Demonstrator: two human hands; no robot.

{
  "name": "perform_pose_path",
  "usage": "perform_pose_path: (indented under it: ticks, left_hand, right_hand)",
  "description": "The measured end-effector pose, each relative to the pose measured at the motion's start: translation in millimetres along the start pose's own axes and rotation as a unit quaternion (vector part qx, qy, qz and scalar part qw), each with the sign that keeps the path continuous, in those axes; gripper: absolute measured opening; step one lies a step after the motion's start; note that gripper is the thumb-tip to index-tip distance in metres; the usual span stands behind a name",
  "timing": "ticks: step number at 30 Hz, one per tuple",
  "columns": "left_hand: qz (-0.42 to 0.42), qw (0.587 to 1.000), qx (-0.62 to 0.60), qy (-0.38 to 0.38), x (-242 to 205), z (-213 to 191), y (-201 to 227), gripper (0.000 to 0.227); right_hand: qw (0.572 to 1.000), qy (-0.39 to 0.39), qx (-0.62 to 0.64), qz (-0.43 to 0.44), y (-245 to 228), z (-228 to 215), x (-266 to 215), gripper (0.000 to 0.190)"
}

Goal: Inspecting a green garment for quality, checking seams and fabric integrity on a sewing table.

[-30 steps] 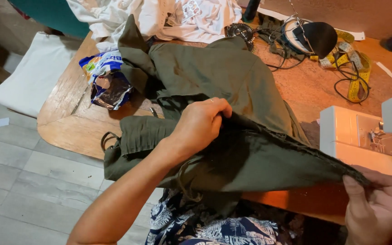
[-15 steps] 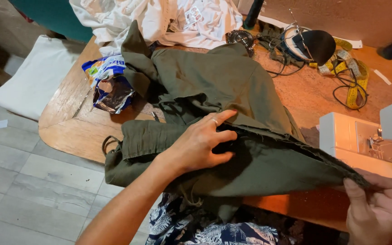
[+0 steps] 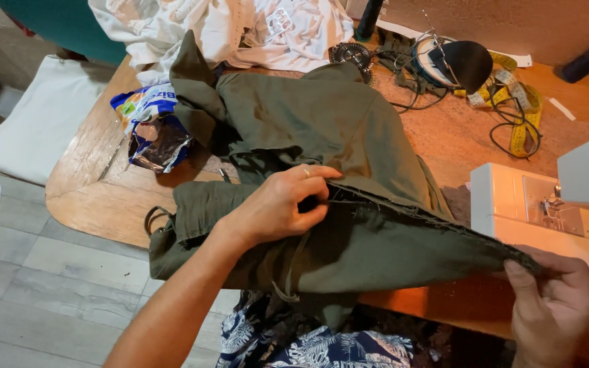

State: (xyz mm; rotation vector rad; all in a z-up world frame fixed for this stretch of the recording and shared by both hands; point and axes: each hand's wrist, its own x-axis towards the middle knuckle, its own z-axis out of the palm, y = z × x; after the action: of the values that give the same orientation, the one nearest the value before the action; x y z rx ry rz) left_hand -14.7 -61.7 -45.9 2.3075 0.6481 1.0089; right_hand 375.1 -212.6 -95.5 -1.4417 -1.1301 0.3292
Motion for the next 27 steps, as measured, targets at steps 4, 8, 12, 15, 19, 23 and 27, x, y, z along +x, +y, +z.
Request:
perform_pose_path:
  ticks: [4, 8, 12, 15, 19, 23, 27]
  left_hand:
    - [-0.019, 1.0, 0.002, 0.01, 5.1, 3.1, -9.7, 0.015]
    - [-0.06, 0.998, 0.013, -0.01, 10.4, 3.1, -10.3, 0.018]
    - [-0.098, 0.994, 0.026, -0.044, 12.6, 3.3, -8.0, 0.023]
    - [-0.072, 0.996, 0.021, -0.048, 15.2, 0.9, -5.1, 0.035]
    - [-0.062, 0.994, 0.06, -0.067, 14.2, 4.1, -13.8, 0.029]
    - [-0.096, 0.988, 0.048, -0.109, 16.5, -2.8, -8.9, 0.015]
    - [-0.07, 0.991, 0.024, -0.107, 13.1, -18.1, -5.2, 0.019]
  right_hand:
    - [1.0, -0.006, -0.012, -0.008, -2.4, 1.3, -0.8, 0.03]
    - [1.0, -0.004, -0.004, -0.017, -3.8, 4.6, 0.7, 0.03]
    - [1.0, -0.011, 0.008, -0.014, -1.8, 1.9, 0.7, 0.03]
    - [1.0, -0.004, 0.001, -0.002, -4.8, 2.6, -0.6, 0.031]
    - [1.0, -0.01, -0.022, -0.017, -3.0, 1.0, 0.6, 0.031]
    - [1.0, -0.012, 0.002, -0.005, -7.3, 3.7, -0.3, 0.03]
    - [1.0, -0.01, 0.016, 0.008, -6.3, 3.6, 2.0, 0.029]
